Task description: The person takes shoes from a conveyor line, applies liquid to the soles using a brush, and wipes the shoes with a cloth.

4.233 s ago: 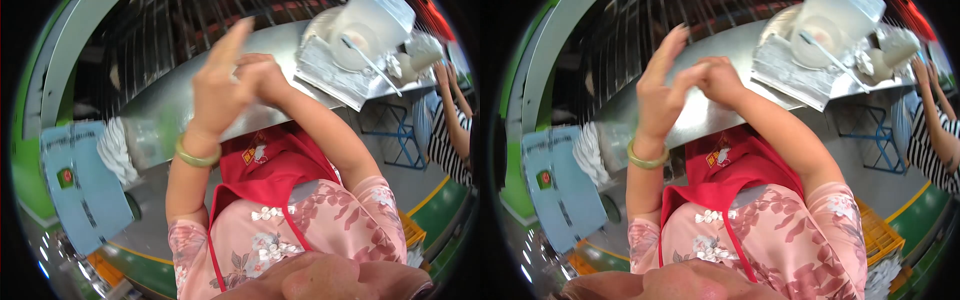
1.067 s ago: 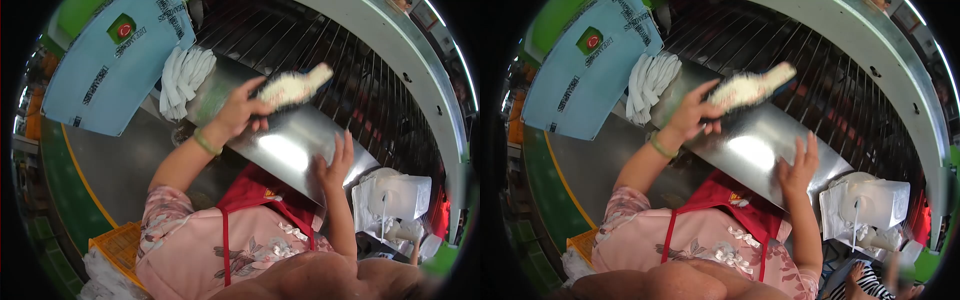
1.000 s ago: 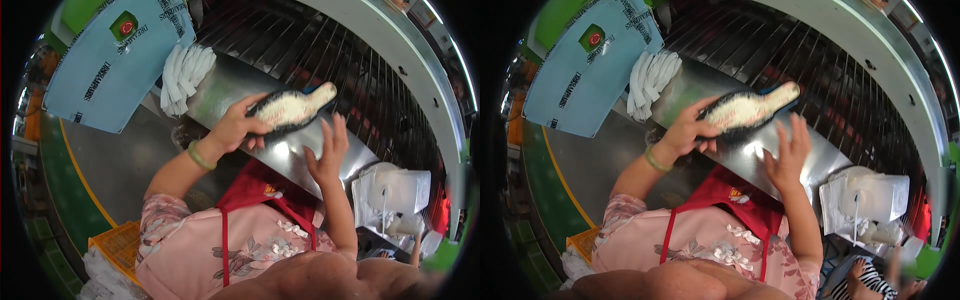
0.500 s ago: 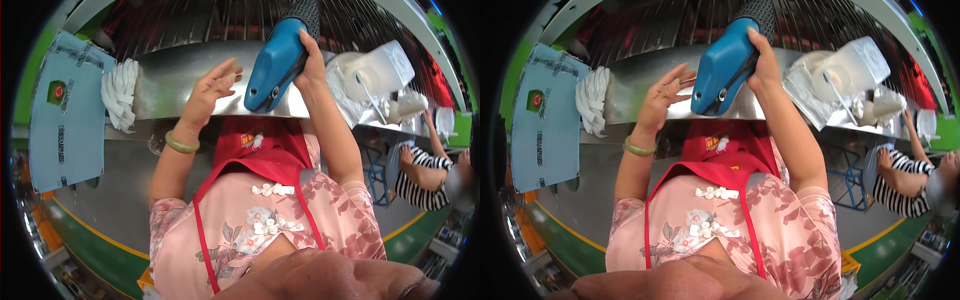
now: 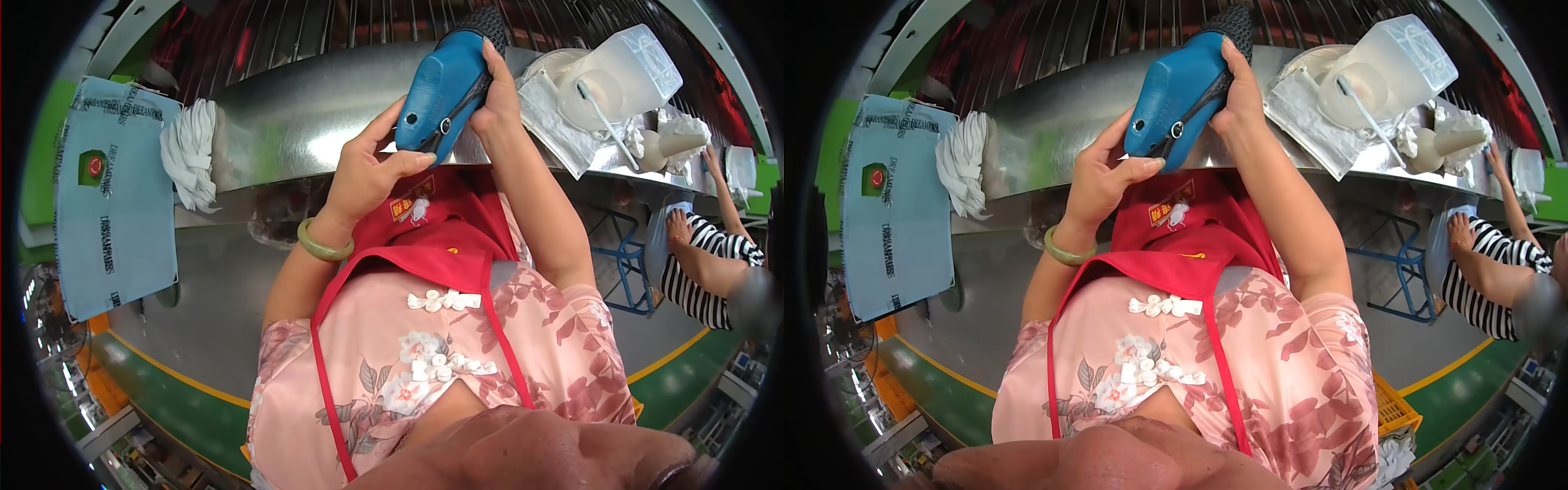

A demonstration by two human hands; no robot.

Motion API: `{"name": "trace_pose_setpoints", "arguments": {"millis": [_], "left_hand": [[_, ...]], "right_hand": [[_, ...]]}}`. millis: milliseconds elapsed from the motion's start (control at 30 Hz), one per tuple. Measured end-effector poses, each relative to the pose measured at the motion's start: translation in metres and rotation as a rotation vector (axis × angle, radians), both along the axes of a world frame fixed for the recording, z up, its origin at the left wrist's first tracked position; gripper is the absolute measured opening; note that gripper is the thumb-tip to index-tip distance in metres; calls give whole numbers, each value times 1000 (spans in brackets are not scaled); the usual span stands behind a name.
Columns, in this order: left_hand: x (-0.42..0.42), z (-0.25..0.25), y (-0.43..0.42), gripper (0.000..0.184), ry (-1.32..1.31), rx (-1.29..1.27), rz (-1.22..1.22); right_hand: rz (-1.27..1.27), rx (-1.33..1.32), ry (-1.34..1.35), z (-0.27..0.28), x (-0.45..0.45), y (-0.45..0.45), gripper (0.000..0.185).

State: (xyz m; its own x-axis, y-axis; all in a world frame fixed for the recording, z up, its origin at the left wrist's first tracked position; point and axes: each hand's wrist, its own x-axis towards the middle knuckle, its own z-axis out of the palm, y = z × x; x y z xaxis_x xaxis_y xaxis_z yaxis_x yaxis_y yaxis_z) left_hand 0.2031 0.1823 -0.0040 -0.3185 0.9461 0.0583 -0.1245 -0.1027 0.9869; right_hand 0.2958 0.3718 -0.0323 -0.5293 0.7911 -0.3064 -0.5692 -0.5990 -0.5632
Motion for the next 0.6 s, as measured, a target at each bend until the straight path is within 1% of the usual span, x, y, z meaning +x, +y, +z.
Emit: {"name": "trace_pose_setpoints", "arguments": {"millis": [100,167,233,300,333,367,400,467,533,600], "left_hand": [[7,-4,1,70,39,43,18],[6,-9,1,70,292,65,42],[12,-2,1,71,296,81,42],[15,-1,1,71,297,95,41],[15,-1,1,71,378,120,53],[15,-1,1,72,460,146,65],[16,1,1,72,459,148,62],[18,5,1,71,514,153,61],[19,3,2,72,517,163,63],[20,2,3,72,521,173,65]], "right_hand": [[42,29,80,-6,2,5,47],[45,31,98,-9,3,8,46],[46,34,113,-14,4,10,45],[99,50,202,-23,4,16,45],[95,51,199,-29,3,19,45],[109,96,176,-34,1,22,57],[123,142,154,-34,0,22,69],[119,152,146,-34,0,21,71],[116,162,138,-34,2,20,73],[135,110,168,-33,3,18,72]]}}
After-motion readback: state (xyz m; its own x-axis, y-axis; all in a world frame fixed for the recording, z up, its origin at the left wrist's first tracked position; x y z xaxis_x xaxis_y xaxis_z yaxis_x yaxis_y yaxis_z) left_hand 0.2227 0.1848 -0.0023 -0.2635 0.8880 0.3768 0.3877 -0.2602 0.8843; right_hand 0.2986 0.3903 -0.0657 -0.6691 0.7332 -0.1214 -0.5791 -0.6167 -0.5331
